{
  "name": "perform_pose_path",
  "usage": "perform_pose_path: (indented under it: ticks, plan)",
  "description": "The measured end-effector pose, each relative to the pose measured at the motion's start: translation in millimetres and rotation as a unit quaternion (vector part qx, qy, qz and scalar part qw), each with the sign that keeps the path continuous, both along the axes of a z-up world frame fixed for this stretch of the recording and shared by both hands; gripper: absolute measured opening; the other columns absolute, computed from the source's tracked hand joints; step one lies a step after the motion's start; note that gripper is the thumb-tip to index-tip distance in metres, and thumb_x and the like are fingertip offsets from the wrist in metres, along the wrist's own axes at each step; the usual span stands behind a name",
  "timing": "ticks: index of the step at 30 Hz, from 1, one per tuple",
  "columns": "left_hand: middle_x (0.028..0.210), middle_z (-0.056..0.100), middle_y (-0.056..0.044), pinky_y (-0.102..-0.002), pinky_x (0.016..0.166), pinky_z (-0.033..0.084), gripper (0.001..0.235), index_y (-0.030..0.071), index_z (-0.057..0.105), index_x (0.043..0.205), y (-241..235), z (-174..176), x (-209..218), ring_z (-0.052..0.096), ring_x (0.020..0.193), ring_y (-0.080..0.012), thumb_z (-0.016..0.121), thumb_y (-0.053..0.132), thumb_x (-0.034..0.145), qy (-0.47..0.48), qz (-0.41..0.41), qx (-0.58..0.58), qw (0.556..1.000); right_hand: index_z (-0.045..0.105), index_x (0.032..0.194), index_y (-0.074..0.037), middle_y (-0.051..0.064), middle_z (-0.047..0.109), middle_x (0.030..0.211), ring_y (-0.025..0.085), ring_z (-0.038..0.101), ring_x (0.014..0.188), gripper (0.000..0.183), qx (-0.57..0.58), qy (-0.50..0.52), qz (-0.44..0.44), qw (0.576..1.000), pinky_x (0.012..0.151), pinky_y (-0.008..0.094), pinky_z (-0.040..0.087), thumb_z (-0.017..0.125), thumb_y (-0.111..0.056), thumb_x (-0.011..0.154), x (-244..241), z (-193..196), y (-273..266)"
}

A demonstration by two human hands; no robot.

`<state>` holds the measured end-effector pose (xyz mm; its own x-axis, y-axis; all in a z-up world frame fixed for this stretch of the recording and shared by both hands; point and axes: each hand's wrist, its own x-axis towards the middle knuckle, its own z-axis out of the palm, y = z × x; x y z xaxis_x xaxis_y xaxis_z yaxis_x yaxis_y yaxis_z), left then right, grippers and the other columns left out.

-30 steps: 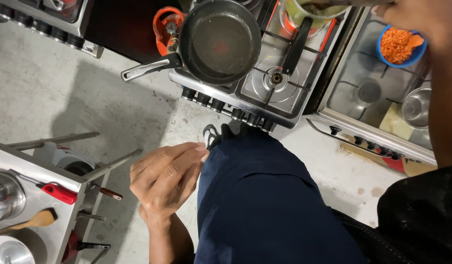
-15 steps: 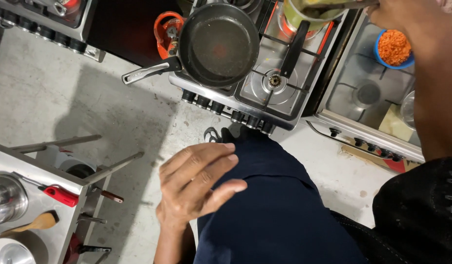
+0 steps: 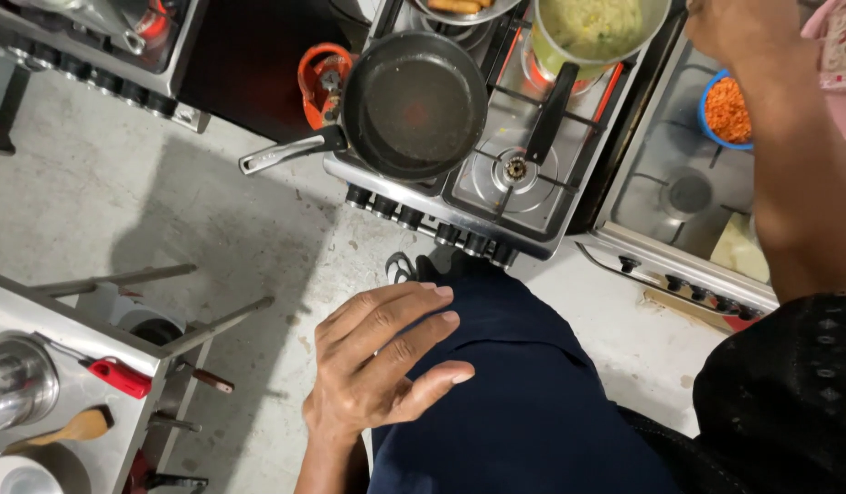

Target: The person stirs a green mixture in a pot on a gas stove using a ladle. They then move to a sink and wash their hands under running water.

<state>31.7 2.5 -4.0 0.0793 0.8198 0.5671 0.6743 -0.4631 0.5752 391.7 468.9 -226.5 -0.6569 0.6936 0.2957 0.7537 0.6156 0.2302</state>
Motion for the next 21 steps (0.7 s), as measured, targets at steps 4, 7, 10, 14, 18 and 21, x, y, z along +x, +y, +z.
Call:
perform_pose_path:
  ticks: [4,7,10,14,18,21]
  plan:
    - [0.106,0.075,-0.009,-0.036,0.083,0.064,0.039,0.004,0.076,0.097,4,0,2,0.076,0.100,-0.0267,0.087,0.038,0.081,-0.001,-0.011,0.003,1.000,0.077,0.093,-0.006,0.018,0.072,0.078,0.035,0.070,0.069,0.015,-0.054,-0.011,-0.065,0.996,0.055,0.045,0.056,0.073,-0.016,0.084,4,-10,15]
    - [0.107,0.075,-0.010,-0.037,0.084,0.064,0.039,0.003,0.076,0.098,9,-2,4,0.076,0.101,-0.0279,0.087,0.037,0.082,-0.003,-0.028,0.009,1.000,0.079,0.110,-0.010,0.018,0.074,0.092,0.037,0.070,0.084,0.030,-0.054,0.019,-0.024,0.998,0.074,0.048,0.059,0.072,-0.009,0.081,-11,10,0]
    - [0.109,0.075,-0.012,-0.038,0.087,0.064,0.040,0.002,0.076,0.100,13,-3,10,0.075,0.104,-0.0297,0.086,0.037,0.083,-0.003,-0.057,0.000,0.998,0.080,0.117,-0.013,0.022,0.070,0.103,0.037,0.070,0.087,0.038,-0.020,0.052,0.027,0.998,0.074,0.047,0.059,0.076,-0.012,0.078,-27,30,-16]
    - [0.112,0.074,-0.013,-0.041,0.090,0.064,0.041,0.001,0.075,0.101,21,-8,18,0.075,0.109,-0.0326,0.085,0.038,0.086,-0.013,-0.097,-0.027,0.995,0.080,0.112,-0.010,0.021,0.069,0.105,0.037,0.071,0.088,0.038,-0.074,0.014,-0.019,0.997,0.079,0.047,0.059,0.076,-0.010,0.074,-38,30,-21]
    - [0.113,0.074,-0.012,-0.042,0.092,0.064,0.042,0.003,0.074,0.102,33,-22,24,0.074,0.110,-0.0329,0.085,0.040,0.087,-0.012,-0.125,-0.032,0.992,0.080,0.116,-0.012,0.020,0.068,0.102,0.037,0.071,0.087,0.036,-0.087,0.045,-0.011,0.995,0.077,0.047,0.059,0.072,-0.004,0.082,-51,33,-27]
    - [0.113,0.075,-0.009,-0.041,0.091,0.065,0.038,0.006,0.074,0.102,41,-34,40,0.075,0.110,-0.0294,0.084,0.039,0.086,-0.030,-0.125,-0.044,0.991,0.078,0.117,-0.008,0.022,0.068,0.106,0.039,0.071,0.084,0.036,-0.123,0.084,0.007,0.989,0.077,0.048,0.059,0.070,-0.005,0.082,-60,44,-33]
